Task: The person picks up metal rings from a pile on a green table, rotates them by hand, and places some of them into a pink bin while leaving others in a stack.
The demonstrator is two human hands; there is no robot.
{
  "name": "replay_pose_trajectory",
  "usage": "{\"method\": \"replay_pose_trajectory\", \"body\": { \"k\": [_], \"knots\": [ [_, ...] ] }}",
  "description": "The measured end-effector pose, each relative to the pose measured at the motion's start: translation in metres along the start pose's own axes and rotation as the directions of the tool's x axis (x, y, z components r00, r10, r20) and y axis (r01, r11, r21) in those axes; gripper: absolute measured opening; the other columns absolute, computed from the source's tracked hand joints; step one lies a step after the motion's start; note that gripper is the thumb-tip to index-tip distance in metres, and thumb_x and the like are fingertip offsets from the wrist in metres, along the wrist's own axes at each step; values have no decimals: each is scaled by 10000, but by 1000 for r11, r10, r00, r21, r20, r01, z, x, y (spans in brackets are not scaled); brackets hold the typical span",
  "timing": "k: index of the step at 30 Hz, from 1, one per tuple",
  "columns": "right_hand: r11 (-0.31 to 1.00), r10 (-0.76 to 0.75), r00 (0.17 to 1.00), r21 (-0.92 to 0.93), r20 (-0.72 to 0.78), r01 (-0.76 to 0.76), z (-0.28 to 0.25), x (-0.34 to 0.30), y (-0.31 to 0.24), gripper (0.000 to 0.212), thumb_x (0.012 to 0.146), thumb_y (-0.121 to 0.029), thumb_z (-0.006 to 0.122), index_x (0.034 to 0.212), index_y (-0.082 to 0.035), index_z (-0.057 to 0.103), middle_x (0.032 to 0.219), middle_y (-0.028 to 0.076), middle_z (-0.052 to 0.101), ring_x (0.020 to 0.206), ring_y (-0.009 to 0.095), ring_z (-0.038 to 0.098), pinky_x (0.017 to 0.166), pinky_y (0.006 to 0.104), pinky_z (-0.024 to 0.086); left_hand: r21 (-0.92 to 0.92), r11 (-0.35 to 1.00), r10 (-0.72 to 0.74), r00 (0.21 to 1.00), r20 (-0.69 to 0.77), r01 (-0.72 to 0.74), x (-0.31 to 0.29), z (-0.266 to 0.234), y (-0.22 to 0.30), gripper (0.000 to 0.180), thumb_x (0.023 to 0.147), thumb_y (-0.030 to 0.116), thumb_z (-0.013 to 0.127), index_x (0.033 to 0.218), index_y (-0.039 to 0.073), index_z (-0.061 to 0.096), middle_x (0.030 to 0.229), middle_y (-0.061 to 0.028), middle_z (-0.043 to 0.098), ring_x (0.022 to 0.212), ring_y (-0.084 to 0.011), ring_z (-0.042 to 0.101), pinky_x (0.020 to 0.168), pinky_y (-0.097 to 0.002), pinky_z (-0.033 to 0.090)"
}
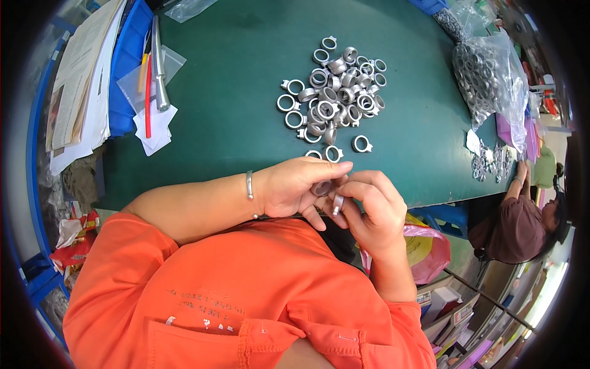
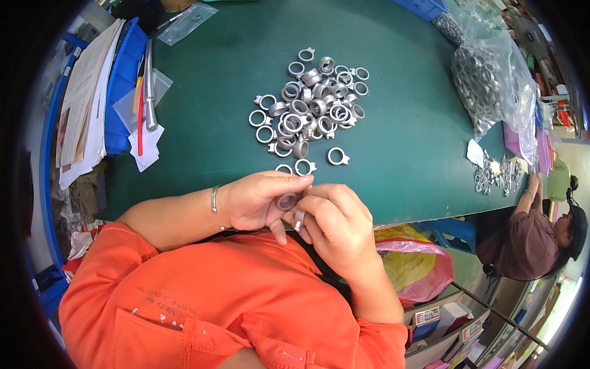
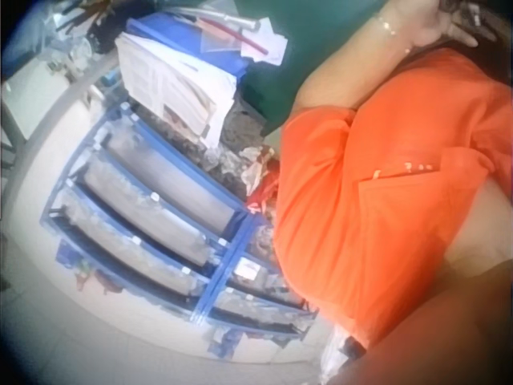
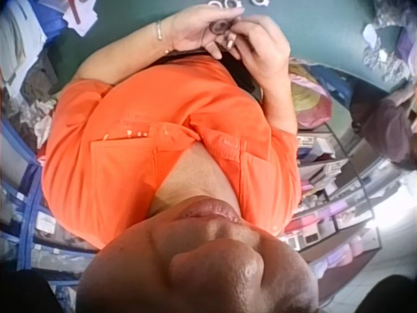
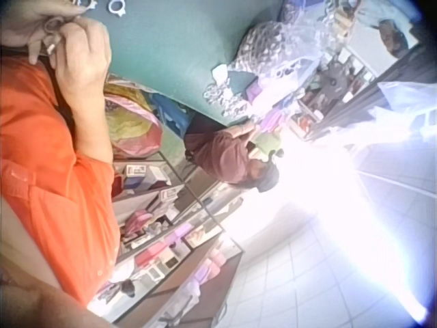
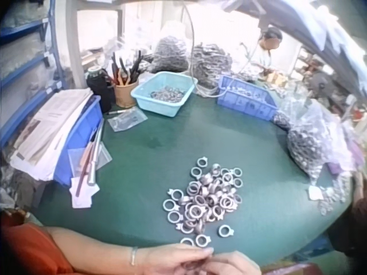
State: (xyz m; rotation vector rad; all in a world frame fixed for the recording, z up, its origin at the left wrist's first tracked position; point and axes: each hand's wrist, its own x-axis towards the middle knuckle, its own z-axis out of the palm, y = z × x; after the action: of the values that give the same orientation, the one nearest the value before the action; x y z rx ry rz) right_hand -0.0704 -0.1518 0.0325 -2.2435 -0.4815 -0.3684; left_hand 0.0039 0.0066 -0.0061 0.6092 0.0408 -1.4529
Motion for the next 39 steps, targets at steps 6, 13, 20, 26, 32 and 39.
{"method": "replay_pose_trajectory", "body": {
  "k": [6,13,20,26,32,39],
  "knots": [
    [948,192,972,-229,-137,-220,1,12,24,114,720,27,615,823,-3,577,824,132,558,754,297,550,655,374,452,103,984,161,977,-139,-148,-1,3,-1,258,893,278,534,917,22,546,740,-65,582,651,-175,635,399,-226,475],
    [945,324,932,5,-160,-328,7,4,48,120,708,0,677,790,1,590,760,103,560,662,232,551,592,308,451,301,883,432,873,-226,-360,-2,12,1,103,863,109,575,889,12,552,719,-44,545,612,-124,590,372,-189,405],
    [998,38,974,66,-224,-24,12,-5,34,160,676,24,704,798,-4,603,797,111,597,692,227,582,612,281,473,410,827,492,848,-196,-386,-6,17,1,171,834,104,617,957,-12,591,773,-41,598,610,-81,578,394,-183,412],
    [866,331,903,469,-276,-174,19,-13,29,198,825,80,511,1017,44,545,946,113,600,817,170,587,718,266,480,541,719,577,809,-114,-437,-5,15,-2,106,821,0,597,925,-22,606,871,-63,575,648,-95,586,431,-176,419],
    [745,367,919,638,-147,-195,22,-21,30,330,773,33,650,1077,58,522,975,108,578,815,149,589,726,272,500,666,507,706,707,45,-548,-1,10,-7,83,821,-12,590,901,-25,609,898,-61,552,657,-94,582,447,-173,421],
    [856,327,910,488,-256,-170,26,-22,33,358,704,55,699,1029,36,548,917,118,573,784,159,593,694,265,511,568,600,697,717,-25,-563,-5,13,-6,107,832,5,589,938,-14,591,848,-52,565,648,-82,572,451,-173,413]
  ]
}}
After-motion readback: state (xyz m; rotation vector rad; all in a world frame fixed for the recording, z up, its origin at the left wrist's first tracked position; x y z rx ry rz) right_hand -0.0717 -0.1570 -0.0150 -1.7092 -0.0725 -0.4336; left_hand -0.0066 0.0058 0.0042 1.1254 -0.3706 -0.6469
